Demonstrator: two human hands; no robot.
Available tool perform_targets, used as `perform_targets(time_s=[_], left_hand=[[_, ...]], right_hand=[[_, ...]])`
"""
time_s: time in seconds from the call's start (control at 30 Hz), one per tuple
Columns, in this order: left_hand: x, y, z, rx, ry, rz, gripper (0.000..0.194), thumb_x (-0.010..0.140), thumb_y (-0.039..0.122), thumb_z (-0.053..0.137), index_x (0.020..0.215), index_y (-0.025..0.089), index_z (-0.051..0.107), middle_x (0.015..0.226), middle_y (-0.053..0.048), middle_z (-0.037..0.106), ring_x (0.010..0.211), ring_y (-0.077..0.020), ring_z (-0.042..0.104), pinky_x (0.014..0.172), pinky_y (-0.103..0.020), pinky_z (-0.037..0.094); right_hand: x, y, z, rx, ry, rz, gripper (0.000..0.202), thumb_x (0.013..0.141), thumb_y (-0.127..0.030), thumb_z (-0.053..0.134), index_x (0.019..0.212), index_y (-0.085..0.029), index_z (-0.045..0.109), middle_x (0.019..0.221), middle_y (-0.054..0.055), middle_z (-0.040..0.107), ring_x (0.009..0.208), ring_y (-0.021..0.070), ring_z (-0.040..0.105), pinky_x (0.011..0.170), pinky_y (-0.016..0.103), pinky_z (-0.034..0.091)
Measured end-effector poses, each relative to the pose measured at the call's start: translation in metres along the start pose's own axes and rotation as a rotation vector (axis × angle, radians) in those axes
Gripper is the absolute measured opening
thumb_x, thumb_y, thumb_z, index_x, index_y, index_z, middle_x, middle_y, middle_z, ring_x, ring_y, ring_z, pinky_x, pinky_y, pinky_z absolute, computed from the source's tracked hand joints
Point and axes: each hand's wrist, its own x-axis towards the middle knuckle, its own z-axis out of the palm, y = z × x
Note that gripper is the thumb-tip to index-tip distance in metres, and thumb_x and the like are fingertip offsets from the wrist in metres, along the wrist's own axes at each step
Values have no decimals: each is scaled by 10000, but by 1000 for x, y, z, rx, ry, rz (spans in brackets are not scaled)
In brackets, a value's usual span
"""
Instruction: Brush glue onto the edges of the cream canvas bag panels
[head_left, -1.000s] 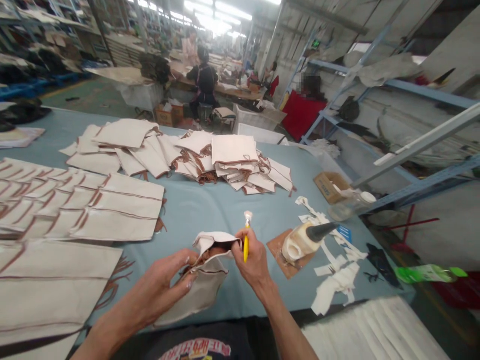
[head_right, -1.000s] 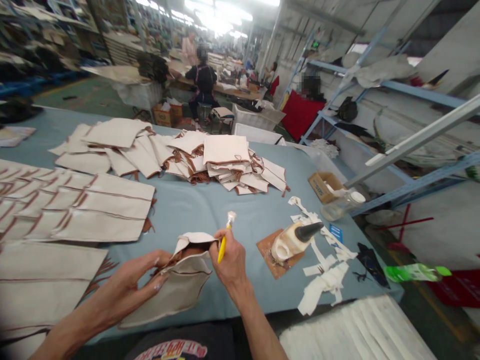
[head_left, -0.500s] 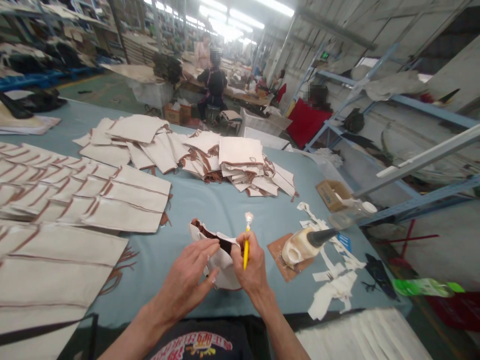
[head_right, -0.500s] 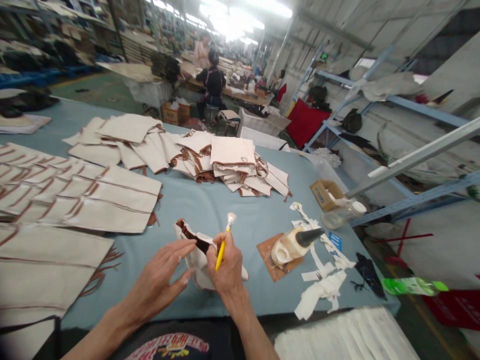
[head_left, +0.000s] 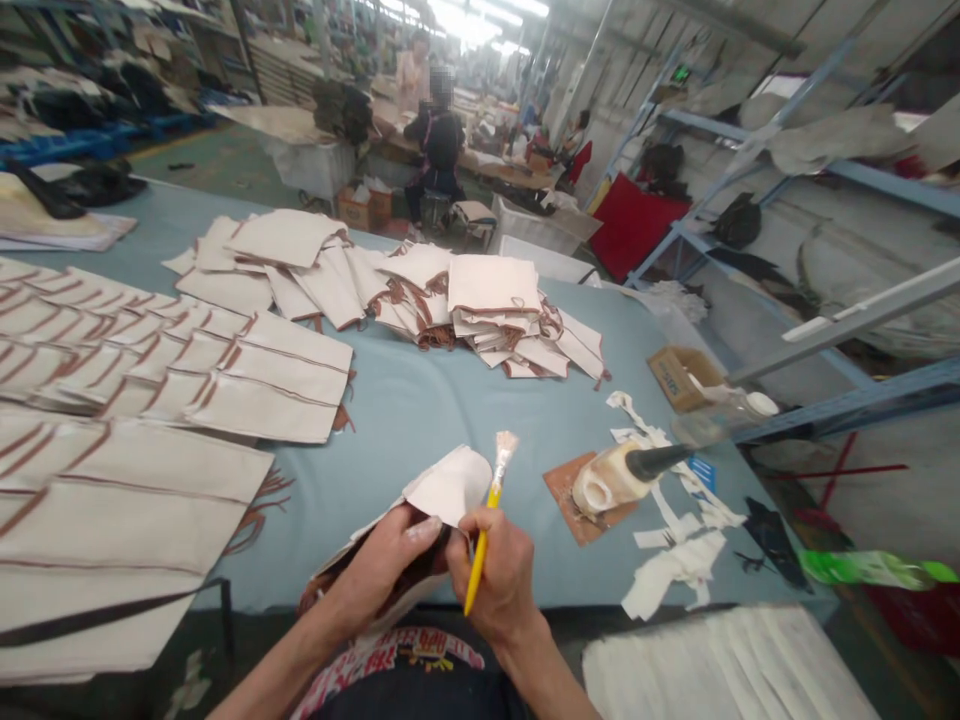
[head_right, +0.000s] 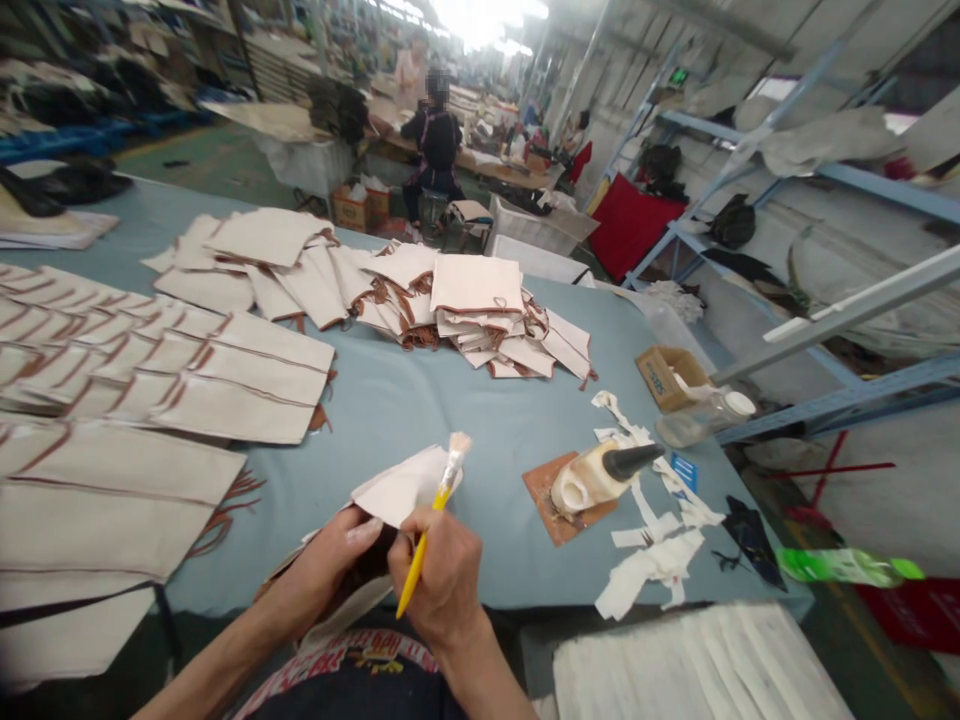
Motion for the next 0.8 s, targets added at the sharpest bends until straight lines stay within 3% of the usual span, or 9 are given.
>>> perform_targets(time_s=[0.13, 0.2, 0.3, 0.4, 0.47, 0.57, 0.67, 0.8], left_hand=[[10, -2, 9, -41, 311, -86, 553, 813, 518, 776, 1197, 123, 734, 1152, -123, 790, 1064, -301, 717, 917, -352, 563], [16, -1, 8, -48, 373, -115, 515, 742, 508, 823, 1060, 108, 763, 986, -106, 809, 902, -272, 730, 787, -313, 563], [20, 8, -2, -168, 361, -171, 519, 713, 512, 819, 1029, 104, 763, 857, -91, 803, 733, -234, 705, 657, -293, 538], [21, 24, -17, -173, 319, -194, 551, 716, 515, 787, 1075, 99, 758, 866, -110, 805, 718, -245, 703, 638, -308, 536], [20, 36, -25, -34, 271, -155, 522, 755, 529, 730, 1075, 119, 768, 930, -113, 811, 806, -276, 711, 698, -336, 554], [18, 48, -28, 267, 192, -49, 401, 781, 498, 711, 1014, 184, 798, 1028, -78, 814, 1034, -325, 681, 947, -387, 537], [15, 43, -26, 486, 103, 32, 330, 843, 455, 640, 1000, 210, 798, 1067, -66, 808, 1112, -332, 656, 1099, -405, 459], [10, 17, -26, 579, 89, 24, 383, 941, 424, 479, 1080, 179, 738, 1093, -93, 786, 1037, -297, 679, 1017, -403, 512]], right_hand=[[-13, -11, 11, 58, -37, -37, 142, 943, -131, 531, 897, -257, 486, 631, -36, 613, 508, 157, 596, 522, 267, 453], [-14, -12, 11, 129, -57, -13, 77, 965, -203, 553, 934, -251, 501, 678, -18, 653, 541, 160, 623, 539, 269, 485], [-7, -5, 2, 228, -19, 53, 47, 980, -249, 552, 1004, -245, 511, 789, 14, 711, 634, 167, 680, 607, 281, 555], [0, 11, -10, 214, 69, 124, 85, 971, -185, 547, 1018, -250, 519, 823, 12, 726, 691, 168, 710, 650, 284, 578], [1, 20, -16, 193, 64, 185, 75, 982, -190, 536, 1031, -245, 550, 820, 6, 728, 661, 161, 696, 627, 275, 563], [-4, 25, -22, 271, 40, 289, 117, 1035, -291, 482, 1055, -242, 586, 817, 3, 717, 610, 149, 641, 594, 272, 532], [-11, 22, -26, 438, 94, 360, 265, 1065, -459, 427, 1131, -252, 578, 776, -11, 680, 609, 152, 600, 596, 279, 513], [-8, 13, -32, 639, 67, 511, 429, 1048, -605, 383, 1149, -251, 603, 733, -14, 638, 582, 151, 548, 547, 266, 456]])
